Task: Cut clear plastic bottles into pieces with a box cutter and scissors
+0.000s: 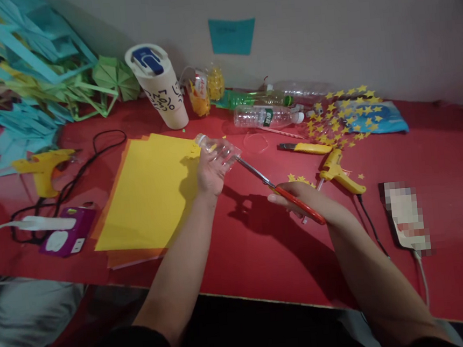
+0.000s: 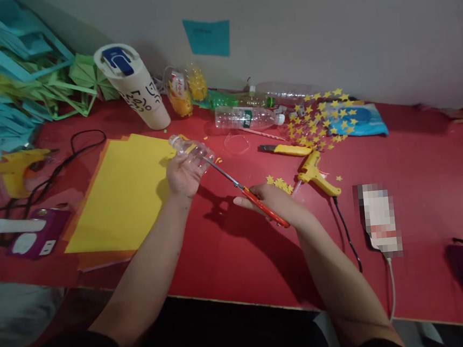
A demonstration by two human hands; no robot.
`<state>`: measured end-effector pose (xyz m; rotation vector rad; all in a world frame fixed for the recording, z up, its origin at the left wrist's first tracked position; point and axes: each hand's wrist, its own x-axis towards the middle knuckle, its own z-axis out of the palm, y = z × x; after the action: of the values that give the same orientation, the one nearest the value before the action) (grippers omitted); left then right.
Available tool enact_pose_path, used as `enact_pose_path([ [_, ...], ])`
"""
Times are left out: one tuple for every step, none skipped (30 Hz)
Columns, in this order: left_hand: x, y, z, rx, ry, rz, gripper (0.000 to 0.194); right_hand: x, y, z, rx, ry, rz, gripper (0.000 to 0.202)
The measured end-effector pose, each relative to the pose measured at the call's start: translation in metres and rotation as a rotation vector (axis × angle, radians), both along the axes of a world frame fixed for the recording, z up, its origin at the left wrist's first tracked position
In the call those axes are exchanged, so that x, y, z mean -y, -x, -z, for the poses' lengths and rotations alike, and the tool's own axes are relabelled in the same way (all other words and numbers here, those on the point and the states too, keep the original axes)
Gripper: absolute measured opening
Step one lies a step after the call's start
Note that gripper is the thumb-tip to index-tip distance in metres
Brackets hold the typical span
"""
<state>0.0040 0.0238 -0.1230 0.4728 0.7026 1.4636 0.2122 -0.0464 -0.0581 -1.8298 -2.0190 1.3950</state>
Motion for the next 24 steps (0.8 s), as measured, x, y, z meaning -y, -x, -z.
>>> enact_pose_path([
  [0.0,-0.001,0.0,-0.006,-0.004,0.004,0.025,0.0,0.0,0.001,-0.005,0.015,0.006,0.067],
  [0.0,-0.001,0.0,-0.005,-0.008,0.01,0.026,0.0,0.001,0.001,-0.014,0.026,0.016,0.066],
  [0.0,-0.002,0.0,0.001,-0.008,0.016,0.028,0.001,0.001,0.002,-0.026,0.036,0.029,0.065],
  [0.0,-0.002,0.0,0.007,-0.005,0.024,0.031,0.001,0.001,0.002,-0.039,0.042,0.041,0.064],
  [0.0,-0.002,0.0,0.011,0.002,0.03,0.033,0.001,0.0,0.002,-0.052,0.048,0.05,0.063],
  [0.0,-0.002,0.0,0.01,0.01,0.036,0.036,0.002,0.0,0.003,-0.064,0.054,0.055,0.062],
  [0.0,-0.002,0.001,0.004,0.019,0.044,0.037,0.002,0.0,0.003,-0.073,0.058,0.056,0.061],
  [0.0,-0.002,0.001,-0.005,0.027,0.052,0.037,0.002,0.0,0.004,-0.08,0.064,0.054,0.06],
  [-0.001,-0.002,0.002,-0.016,0.033,0.058,0.037,0.002,-0.001,0.004,-0.088,0.069,0.051,0.059],
  [-0.001,-0.002,0.002,-0.026,0.039,0.061,0.037,0.002,-0.001,0.005,-0.096,0.072,0.047,0.058],
  [-0.001,-0.002,0.003,-0.036,0.042,0.062,0.036,0.002,-0.001,0.006,-0.103,0.072,0.042,0.058],
  [-0.002,-0.002,0.005,-0.046,0.042,0.061,0.036,0.002,-0.002,0.007,-0.106,0.071,0.037,0.057],
  [-0.002,-0.003,0.006,-0.053,0.04,0.058,0.036,0.003,-0.002,0.008,-0.106,0.069,0.034,0.057],
  [-0.002,-0.003,0.007,-0.059,0.037,0.053,0.037,0.003,-0.002,0.009,-0.104,0.067,0.034,0.057],
  [-0.003,-0.004,0.009,-0.063,0.036,0.048,0.038,0.003,-0.001,0.009,-0.102,0.065,0.037,0.057],
  [-0.003,-0.004,0.01,-0.069,0.036,0.043,0.039,0.003,-0.001,0.008,-0.1,0.062,0.041,0.058],
  [-0.004,-0.005,0.011,-0.076,0.039,0.036,0.039,0.003,0.0,0.008,-0.098,0.061,0.042,0.058],
  [-0.004,-0.006,0.012,-0.086,0.046,0.024,0.04,0.003,0.001,0.007,-0.096,0.06,0.04,0.059],
  [-0.004,-0.007,0.012,-0.1,0.053,0.009,0.041,0.003,0.001,0.006,-0.09,0.063,0.036,0.06],
  [-0.004,-0.008,0.012,-0.118,0.058,-0.009,0.041,0.003,0.002,0.006,-0.083,0.066,0.032,0.06],
  [-0.004,-0.009,0.012,-0.14,0.062,-0.028,0.041,0.003,0.003,0.005,-0.077,0.073,0.029,0.06],
  [-0.003,-0.01,0.011,-0.163,0.062,-0.045,0.041,0.003,0.005,0.005,-0.074,0.084,0.028,0.06],
  [-0.003,-0.01,0.009,-0.185,0.059,-0.057,0.039,0.003,0.006,0.004,-0.074,0.095,0.031,0.06],
  [-0.002,-0.011,0.008,-0.204,0.054,-0.068,0.037,0.004,0.007,0.003,-0.079,0.107,0.035,0.06],
])
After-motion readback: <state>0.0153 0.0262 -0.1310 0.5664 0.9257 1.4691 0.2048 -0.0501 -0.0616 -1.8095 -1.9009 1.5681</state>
